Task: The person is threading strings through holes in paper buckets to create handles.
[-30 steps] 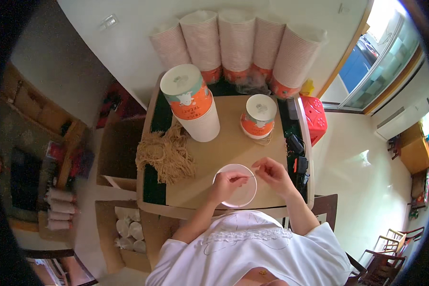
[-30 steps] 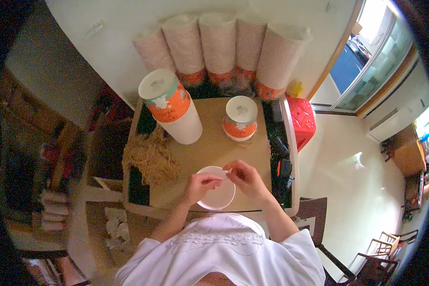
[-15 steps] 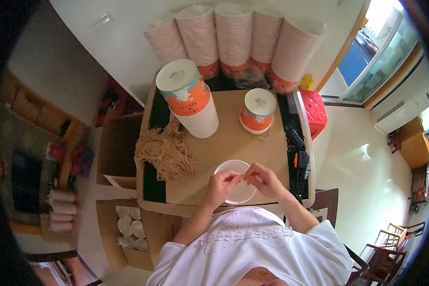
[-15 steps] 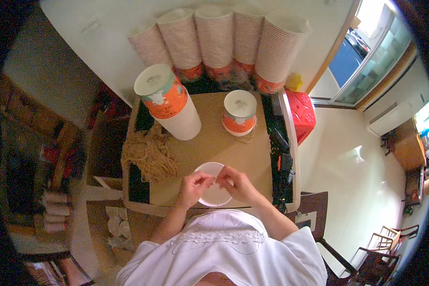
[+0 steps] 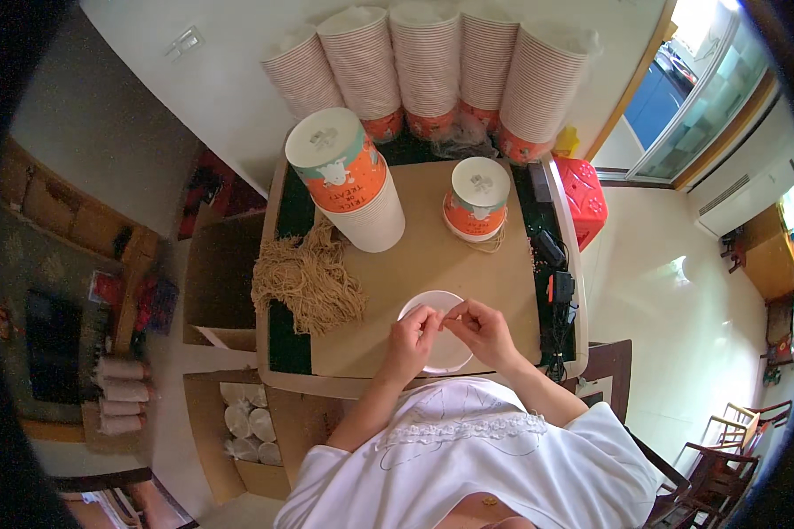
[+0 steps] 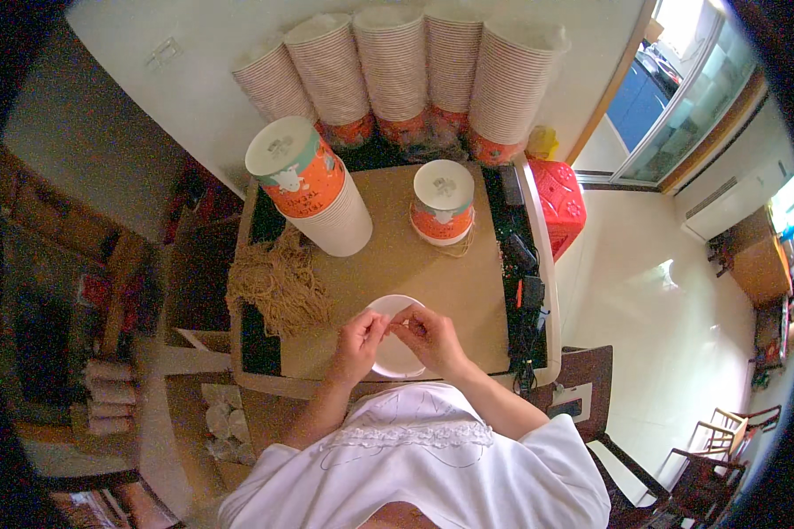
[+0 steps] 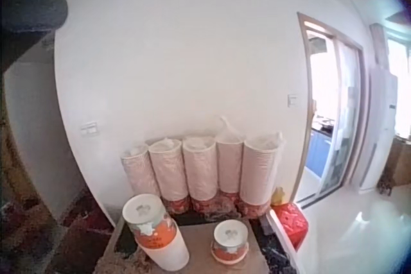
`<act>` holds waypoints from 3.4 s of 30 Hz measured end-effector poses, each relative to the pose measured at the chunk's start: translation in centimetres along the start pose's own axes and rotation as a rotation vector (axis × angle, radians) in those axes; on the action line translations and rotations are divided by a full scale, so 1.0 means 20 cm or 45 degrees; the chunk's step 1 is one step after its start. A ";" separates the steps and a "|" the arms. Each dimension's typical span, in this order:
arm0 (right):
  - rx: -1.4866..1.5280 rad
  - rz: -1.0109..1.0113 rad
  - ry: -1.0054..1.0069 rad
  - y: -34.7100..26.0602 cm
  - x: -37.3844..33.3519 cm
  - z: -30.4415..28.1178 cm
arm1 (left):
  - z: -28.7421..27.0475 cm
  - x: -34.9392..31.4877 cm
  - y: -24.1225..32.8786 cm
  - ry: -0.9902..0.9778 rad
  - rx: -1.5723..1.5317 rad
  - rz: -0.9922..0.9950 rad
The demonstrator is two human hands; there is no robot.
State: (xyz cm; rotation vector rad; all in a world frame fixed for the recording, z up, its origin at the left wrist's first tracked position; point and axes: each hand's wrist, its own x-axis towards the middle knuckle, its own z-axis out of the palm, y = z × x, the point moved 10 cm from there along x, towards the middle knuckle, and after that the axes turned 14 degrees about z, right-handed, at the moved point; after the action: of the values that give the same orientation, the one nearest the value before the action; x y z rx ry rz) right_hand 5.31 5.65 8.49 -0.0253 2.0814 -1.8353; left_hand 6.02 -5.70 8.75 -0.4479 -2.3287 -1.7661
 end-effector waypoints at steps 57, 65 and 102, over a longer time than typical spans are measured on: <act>-0.217 -0.159 0.013 -0.03 -0.03 -0.04 | 0.21 -0.16 -0.21 -0.239 -1.001 -0.717; -0.186 -0.008 -0.029 0.06 0.00 -0.02 | 0.11 -0.09 -0.15 -0.207 -0.422 -0.337; -0.557 -0.626 -0.055 -0.50 -0.02 -0.12 | 0.00 0.11 0.04 0.261 -0.541 -0.187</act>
State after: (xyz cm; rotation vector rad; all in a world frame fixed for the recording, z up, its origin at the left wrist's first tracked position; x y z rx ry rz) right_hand 2.82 6.46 18.46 -0.7386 2.5645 -1.5442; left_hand 4.23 -5.19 10.29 -0.1436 -1.8890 -2.2649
